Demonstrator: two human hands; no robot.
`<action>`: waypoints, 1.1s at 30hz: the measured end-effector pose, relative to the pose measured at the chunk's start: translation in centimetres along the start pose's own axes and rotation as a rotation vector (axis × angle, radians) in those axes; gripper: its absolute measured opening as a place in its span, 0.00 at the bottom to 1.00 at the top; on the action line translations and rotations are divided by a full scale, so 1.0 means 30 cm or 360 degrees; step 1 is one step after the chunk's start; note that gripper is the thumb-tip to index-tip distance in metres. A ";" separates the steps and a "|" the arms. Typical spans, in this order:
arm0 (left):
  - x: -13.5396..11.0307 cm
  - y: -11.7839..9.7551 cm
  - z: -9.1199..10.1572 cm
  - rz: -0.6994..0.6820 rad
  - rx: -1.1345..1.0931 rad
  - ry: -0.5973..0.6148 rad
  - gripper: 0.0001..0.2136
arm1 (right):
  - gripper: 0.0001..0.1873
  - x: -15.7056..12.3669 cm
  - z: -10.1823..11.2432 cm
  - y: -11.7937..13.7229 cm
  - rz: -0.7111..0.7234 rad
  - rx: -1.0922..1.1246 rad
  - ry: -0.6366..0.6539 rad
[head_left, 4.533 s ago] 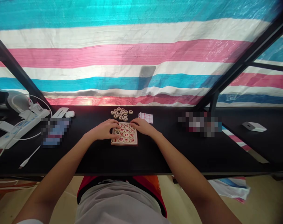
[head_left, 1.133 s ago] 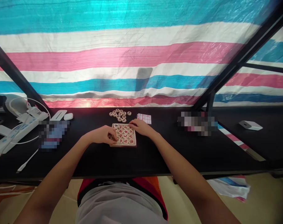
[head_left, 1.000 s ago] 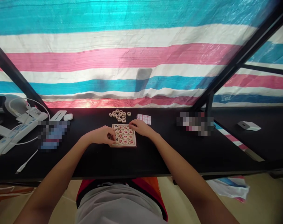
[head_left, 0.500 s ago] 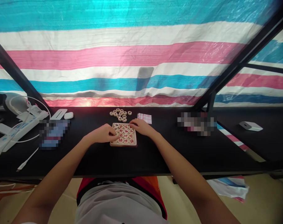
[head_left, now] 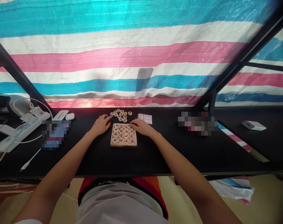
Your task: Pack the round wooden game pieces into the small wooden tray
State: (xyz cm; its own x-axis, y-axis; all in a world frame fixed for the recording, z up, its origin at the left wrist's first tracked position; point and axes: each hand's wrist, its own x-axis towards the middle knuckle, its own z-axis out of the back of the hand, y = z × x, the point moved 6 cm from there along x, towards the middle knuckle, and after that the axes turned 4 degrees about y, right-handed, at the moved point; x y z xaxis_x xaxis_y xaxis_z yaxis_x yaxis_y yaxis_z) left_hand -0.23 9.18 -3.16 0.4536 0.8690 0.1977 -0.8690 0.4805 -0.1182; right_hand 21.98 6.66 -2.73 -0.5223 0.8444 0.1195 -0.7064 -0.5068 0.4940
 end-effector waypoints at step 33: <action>0.014 0.016 0.075 0.0149 0.0011 0.0148 0.10 | 0.12 -0.003 0.011 0.018 0.0034 0.0027 -0.0105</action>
State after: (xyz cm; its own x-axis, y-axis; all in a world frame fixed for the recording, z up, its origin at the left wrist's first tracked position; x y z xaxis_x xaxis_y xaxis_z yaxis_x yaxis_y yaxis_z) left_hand -0.91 9.51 -0.93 0.3866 0.9173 0.0950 -0.9095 0.3963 -0.1254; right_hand 21.81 6.38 -2.20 -0.5040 0.8433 0.1866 -0.6869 -0.5223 0.5053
